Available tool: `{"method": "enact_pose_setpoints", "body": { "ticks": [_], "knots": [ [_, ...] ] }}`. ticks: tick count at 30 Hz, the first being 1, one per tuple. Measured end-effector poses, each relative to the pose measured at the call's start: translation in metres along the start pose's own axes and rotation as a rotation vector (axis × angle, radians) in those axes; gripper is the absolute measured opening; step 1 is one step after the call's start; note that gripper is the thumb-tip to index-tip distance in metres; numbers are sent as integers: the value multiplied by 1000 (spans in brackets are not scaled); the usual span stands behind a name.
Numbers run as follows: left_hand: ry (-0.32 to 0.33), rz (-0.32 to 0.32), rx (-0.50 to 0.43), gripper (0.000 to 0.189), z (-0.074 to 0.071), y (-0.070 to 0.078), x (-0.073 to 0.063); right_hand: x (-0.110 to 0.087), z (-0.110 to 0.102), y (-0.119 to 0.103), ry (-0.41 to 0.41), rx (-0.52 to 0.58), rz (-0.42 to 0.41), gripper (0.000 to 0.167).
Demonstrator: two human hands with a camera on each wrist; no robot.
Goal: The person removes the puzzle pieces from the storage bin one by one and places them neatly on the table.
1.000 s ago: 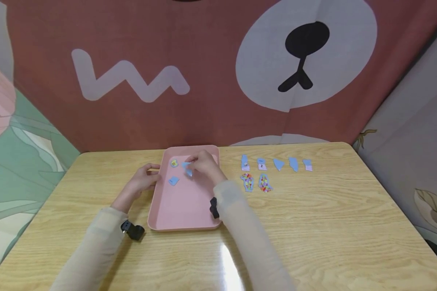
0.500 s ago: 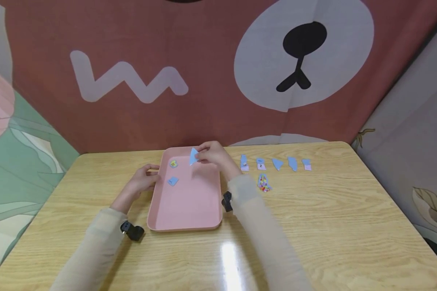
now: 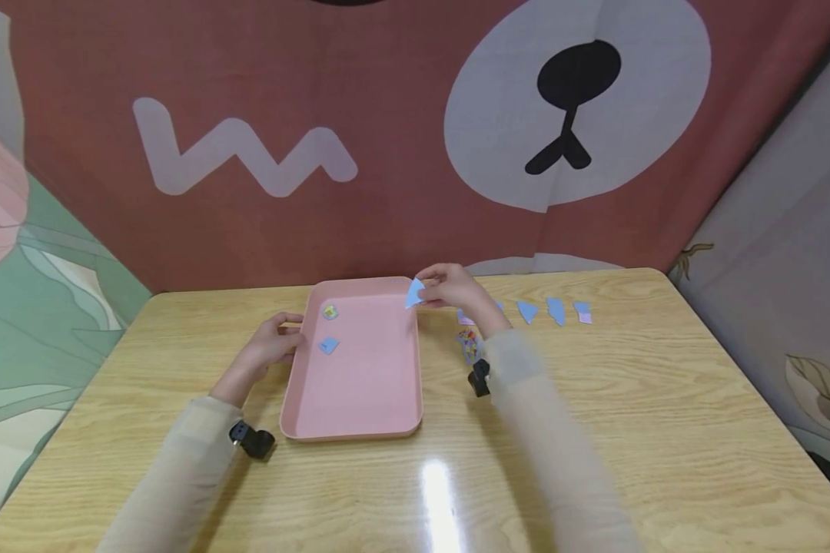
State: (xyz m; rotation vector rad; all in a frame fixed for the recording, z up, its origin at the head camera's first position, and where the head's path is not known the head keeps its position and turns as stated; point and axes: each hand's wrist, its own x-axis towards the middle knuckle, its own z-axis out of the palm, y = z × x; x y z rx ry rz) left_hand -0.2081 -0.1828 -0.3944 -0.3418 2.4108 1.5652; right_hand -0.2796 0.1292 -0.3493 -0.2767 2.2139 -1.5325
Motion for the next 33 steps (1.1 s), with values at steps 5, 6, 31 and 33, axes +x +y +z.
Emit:
{"method": "enact_pose_setpoints", "body": {
  "ticks": [5,6,31,33],
  "knots": [
    [1,-3,6,49,0,-1,2,-11,-24,12,-7,-62,11,46],
    [0,-3,6,49,0,-1,2,-14,-28,14,-8,-66,15,46],
    [3,2,1,48,3,1,2,-68,-107,84,-47,-193,126,46],
    [3,6,-3,48,4,1,2,-72,-110,88,-58,-184,125,46]
  ]
}}
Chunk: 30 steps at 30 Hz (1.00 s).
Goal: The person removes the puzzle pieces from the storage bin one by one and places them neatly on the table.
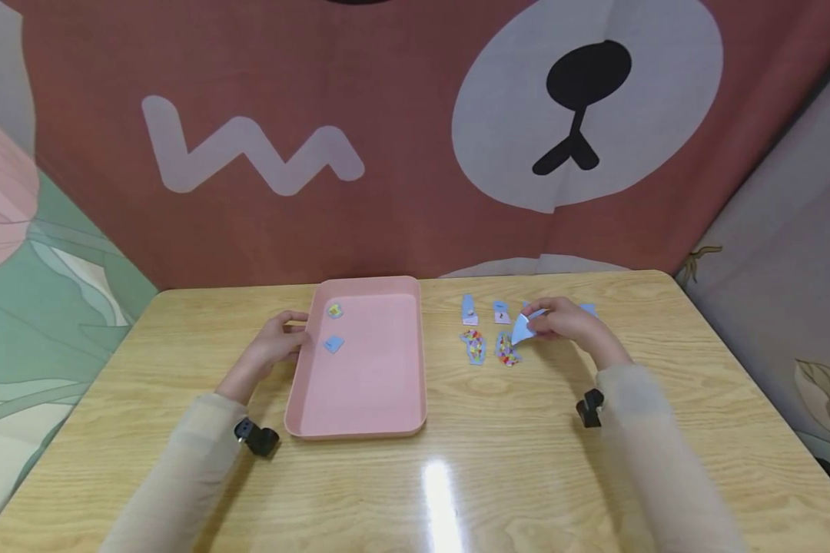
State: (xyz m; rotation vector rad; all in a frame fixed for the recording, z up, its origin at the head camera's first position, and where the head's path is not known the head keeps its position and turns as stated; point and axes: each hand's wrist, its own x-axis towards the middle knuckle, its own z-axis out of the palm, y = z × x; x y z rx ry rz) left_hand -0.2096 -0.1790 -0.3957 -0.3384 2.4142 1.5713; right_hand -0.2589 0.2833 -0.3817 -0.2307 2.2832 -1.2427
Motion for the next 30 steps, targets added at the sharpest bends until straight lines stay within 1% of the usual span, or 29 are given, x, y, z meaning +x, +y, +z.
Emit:
{"method": "enact_pose_setpoints", "body": {
  "ticks": [4,7,13,17,20,24,30],
  "knots": [
    [8,6,-4,47,1,1,-1,-6,-6,9,-15,-20,-2,46],
    [9,3,-5,47,1,1,-1,-9,-9,14,-21,-34,16,47],
    [4,-2,-12,48,0,1,-1,-15,-13,22,-48,-23,39,48],
    [4,-4,-9,48,0,0,-2,-16,-14,26,-61,-24,67,48],
    [1,-6,-15,48,1,0,-1,-17,-14,29,-68,-18,73,49],
    [0,-4,-21,49,0,-1,-1,-16,-14,32,-58,-22,69,49],
    [1,-2,-20,49,0,0,-1,-15,-13,33,-29,-66,57,48]
  ]
}}
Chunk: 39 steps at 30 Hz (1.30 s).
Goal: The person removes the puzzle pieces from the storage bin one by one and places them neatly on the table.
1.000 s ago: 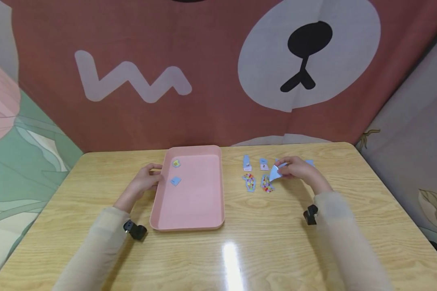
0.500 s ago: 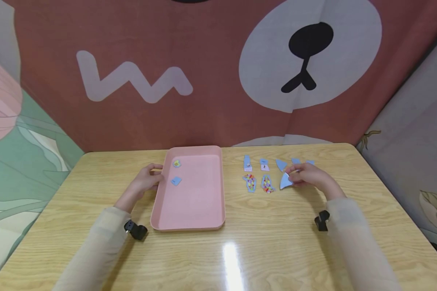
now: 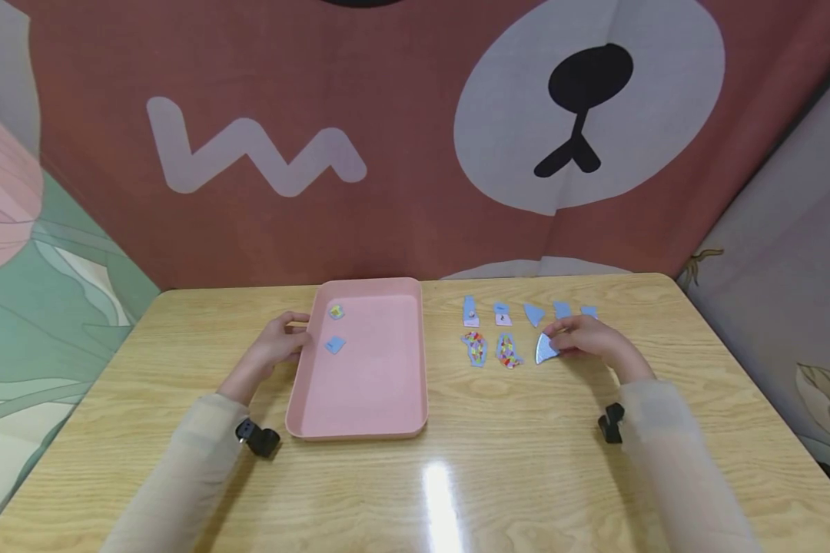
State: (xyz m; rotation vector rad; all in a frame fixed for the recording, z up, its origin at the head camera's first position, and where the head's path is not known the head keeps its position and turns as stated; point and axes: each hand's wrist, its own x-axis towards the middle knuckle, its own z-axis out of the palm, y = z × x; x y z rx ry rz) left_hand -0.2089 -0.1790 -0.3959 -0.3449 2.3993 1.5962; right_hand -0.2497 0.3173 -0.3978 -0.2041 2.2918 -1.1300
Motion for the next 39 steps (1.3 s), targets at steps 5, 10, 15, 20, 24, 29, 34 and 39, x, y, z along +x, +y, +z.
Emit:
{"method": "enact_pose_setpoints", "body": {
  "ticks": [5,10,15,20,24,29,34,39],
  "knots": [
    [-3,-1,-3,49,0,0,0,0,1,-2,18,-45,4,47],
    [-4,-3,0,49,0,0,-1,-1,1,-5,21,-85,10,46],
    [-4,-6,3,49,0,1,-1,0,0,-8,36,-107,18,46],
    [-4,-1,-4,49,0,1,0,2,-2,-13,57,-105,-6,49],
    [-2,-4,-6,48,0,0,0,4,-1,-26,65,-79,-44,51],
    [-1,-8,-9,49,1,2,1,9,4,-54,65,-75,-80,53],
    [-6,-3,-11,49,2,3,1,18,15,-89,73,-75,-122,52],
    [-5,-7,-2,48,5,4,3,30,27,-122,84,-23,-146,46]
  ]
}}
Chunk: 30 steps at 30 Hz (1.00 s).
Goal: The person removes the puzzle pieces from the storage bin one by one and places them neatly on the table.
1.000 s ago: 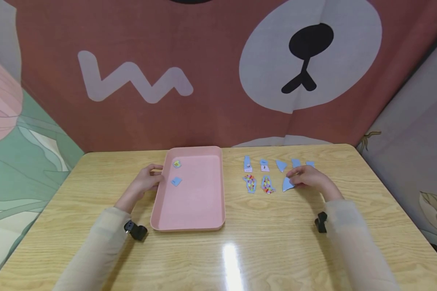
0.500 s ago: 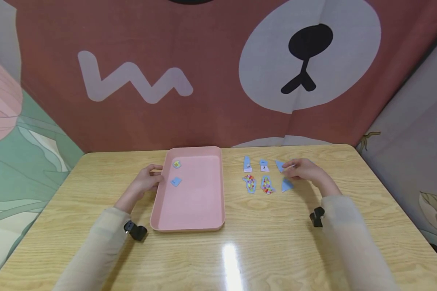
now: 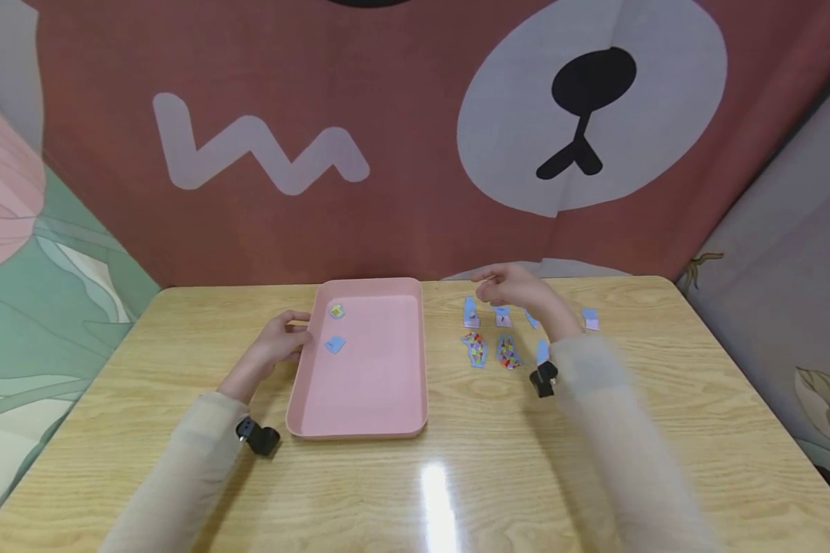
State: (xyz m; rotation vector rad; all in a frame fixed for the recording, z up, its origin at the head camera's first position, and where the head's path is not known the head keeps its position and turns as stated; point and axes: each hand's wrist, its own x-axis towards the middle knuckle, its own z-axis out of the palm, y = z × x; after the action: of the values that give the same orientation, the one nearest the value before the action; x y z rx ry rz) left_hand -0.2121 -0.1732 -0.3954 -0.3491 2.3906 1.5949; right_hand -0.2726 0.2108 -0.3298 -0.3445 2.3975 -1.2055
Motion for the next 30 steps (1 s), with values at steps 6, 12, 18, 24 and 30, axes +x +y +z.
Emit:
{"method": "enact_pose_setpoints", "body": {
  "ticks": [6,12,18,24,30],
  "knots": [
    [-5,-2,8,47,1,1,1,18,24,-31,26,67,-9,42],
    [-13,6,-1,48,0,1,1,40,55,-52,51,142,-5,42],
    [-20,11,-4,49,-1,2,-2,54,88,-74,50,217,-3,42],
    [-19,11,-12,49,-3,2,-2,64,114,-83,42,271,-17,41],
    [-16,12,-5,49,-4,1,-1,68,136,-85,88,290,40,37]
  ]
}}
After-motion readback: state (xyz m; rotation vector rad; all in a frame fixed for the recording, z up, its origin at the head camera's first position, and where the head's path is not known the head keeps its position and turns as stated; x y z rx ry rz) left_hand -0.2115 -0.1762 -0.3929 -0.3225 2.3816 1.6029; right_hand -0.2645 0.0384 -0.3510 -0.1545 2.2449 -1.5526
